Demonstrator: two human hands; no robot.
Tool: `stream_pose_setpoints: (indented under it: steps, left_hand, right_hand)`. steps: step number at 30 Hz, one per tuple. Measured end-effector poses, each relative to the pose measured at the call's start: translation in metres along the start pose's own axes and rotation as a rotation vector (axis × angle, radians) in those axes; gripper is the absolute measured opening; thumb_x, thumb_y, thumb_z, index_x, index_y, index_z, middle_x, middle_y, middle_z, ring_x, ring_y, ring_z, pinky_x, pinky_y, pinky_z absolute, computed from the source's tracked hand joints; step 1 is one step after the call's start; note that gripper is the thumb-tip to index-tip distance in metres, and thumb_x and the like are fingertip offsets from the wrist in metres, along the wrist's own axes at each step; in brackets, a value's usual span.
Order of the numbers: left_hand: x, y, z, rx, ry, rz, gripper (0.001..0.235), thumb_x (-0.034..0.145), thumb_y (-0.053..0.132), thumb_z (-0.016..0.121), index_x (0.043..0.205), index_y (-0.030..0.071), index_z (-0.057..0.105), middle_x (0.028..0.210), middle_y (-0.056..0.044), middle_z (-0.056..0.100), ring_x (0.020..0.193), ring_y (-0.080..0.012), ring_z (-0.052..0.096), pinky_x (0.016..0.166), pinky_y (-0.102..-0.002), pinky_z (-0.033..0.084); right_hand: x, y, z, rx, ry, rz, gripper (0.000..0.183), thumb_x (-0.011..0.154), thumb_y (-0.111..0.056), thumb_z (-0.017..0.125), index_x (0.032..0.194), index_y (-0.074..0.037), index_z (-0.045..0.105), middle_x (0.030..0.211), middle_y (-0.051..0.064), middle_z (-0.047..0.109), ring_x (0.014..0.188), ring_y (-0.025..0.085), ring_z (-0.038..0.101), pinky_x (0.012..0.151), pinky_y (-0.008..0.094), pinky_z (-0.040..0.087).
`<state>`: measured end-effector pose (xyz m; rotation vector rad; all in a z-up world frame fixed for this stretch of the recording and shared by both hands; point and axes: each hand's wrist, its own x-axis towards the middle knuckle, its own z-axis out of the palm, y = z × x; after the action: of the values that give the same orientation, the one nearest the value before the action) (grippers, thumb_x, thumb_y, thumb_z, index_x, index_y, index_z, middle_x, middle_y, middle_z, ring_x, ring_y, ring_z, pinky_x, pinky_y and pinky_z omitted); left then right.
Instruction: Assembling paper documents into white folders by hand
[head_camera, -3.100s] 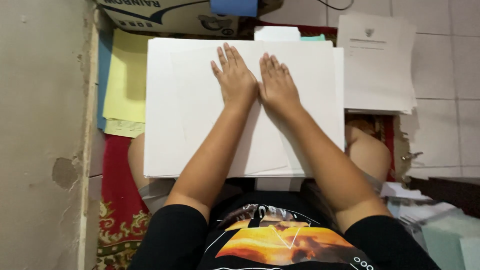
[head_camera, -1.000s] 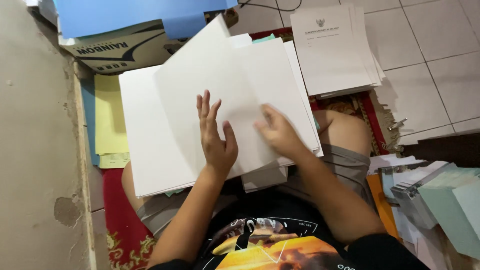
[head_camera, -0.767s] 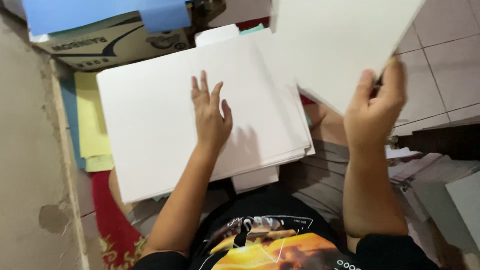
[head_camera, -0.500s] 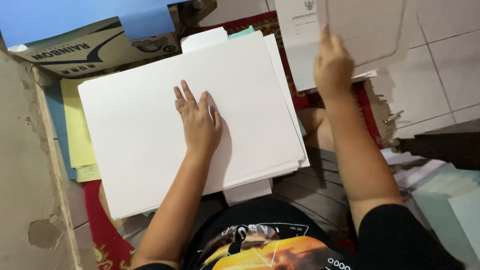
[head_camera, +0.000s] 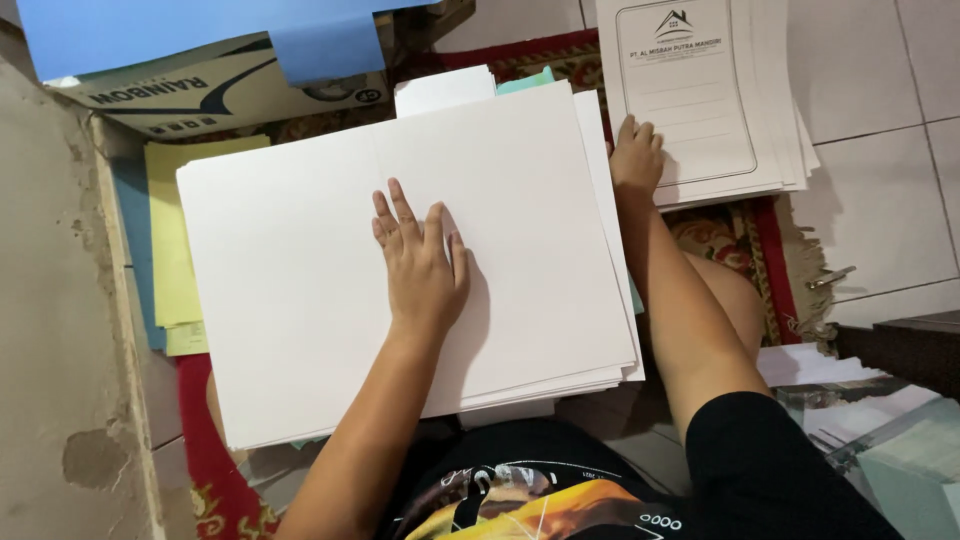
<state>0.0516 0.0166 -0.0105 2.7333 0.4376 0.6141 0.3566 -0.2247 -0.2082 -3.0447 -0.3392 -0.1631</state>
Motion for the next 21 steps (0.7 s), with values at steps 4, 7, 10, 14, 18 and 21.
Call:
stream_pose_setpoints:
  steps: [4, 7, 10, 14, 18, 21]
  left_hand:
    - [0.001, -0.001, 0.002, 0.004, -0.003, 0.006, 0.043, 0.097, 0.023, 0.057, 0.135, 0.004, 0.058, 0.165, -0.035, 0.017, 0.155, -0.0514, 0.01, 0.123, -0.06, 0.012]
    - [0.0, -0.002, 0.002, 0.014, -0.013, -0.001, 0.042, 0.097, 0.022, 0.058, 0.135, 0.004, 0.058, 0.166, -0.034, 0.017, 0.155, -0.0507, 0.01, 0.123, -0.059, 0.012]
    - [0.002, -0.003, 0.003, 0.005, -0.014, 0.001, 0.044, 0.096, 0.022, 0.06, 0.136, 0.005, 0.057, 0.166, -0.034, 0.016, 0.155, -0.0511, 0.01, 0.123, -0.06, 0.011]
    - [0.002, -0.003, 0.003, 0.003, -0.033, -0.002, 0.045, 0.095, 0.02, 0.06, 0.137, 0.004, 0.055, 0.165, -0.035, 0.019, 0.154, -0.0513, 0.012, 0.123, -0.06, 0.011]
    - [0.004, -0.003, 0.002, -0.039, -0.058, 0.008, 0.049, 0.093, 0.02, 0.062, 0.138, 0.003, 0.053, 0.159, -0.035, 0.034, 0.151, -0.0524, 0.023, 0.121, -0.063, 0.013]
    - [0.004, -0.001, -0.002, -0.088, -0.1, -0.029, 0.043, 0.096, 0.02, 0.056, 0.137, 0.005, 0.054, 0.159, -0.031, 0.036, 0.152, -0.0473, 0.025, 0.122, -0.062, 0.011]
  right_hand:
    - [-0.004, 0.0, -0.016, -0.038, 0.202, -0.08, 0.064, 0.088, -0.033, 0.085, 0.14, -0.007, 0.06, 0.124, 0.013, 0.047, 0.114, 0.035, 0.044, 0.088, 0.05, 0.047]
    - [-0.001, 0.015, 0.002, -0.009, 0.207, -0.139, 0.057, 0.084, -0.025, 0.085, 0.134, -0.011, 0.063, 0.112, 0.01, 0.05, 0.105, 0.033, 0.049, 0.081, 0.049, 0.048]
    - [0.0, 0.024, -0.009, 0.037, 0.217, -0.059, 0.048, 0.086, -0.021, 0.081, 0.129, -0.009, 0.065, 0.111, 0.01, 0.049, 0.103, 0.035, 0.05, 0.082, 0.048, 0.048]
    - [0.002, 0.024, -0.016, 0.086, 0.224, -0.033, 0.048, 0.085, -0.021, 0.083, 0.127, -0.006, 0.065, 0.11, 0.011, 0.05, 0.103, 0.036, 0.052, 0.081, 0.048, 0.051]
    - [0.005, 0.032, -0.022, 0.088, 0.222, 0.014, 0.047, 0.085, -0.021, 0.084, 0.127, -0.007, 0.067, 0.11, 0.013, 0.051, 0.101, 0.038, 0.054, 0.08, 0.05, 0.054]
    - [0.006, 0.06, -0.003, 0.223, 0.214, 0.027, 0.034, 0.091, -0.031, 0.081, 0.117, -0.011, 0.073, 0.105, 0.009, 0.056, 0.097, 0.037, 0.062, 0.078, 0.05, 0.057]
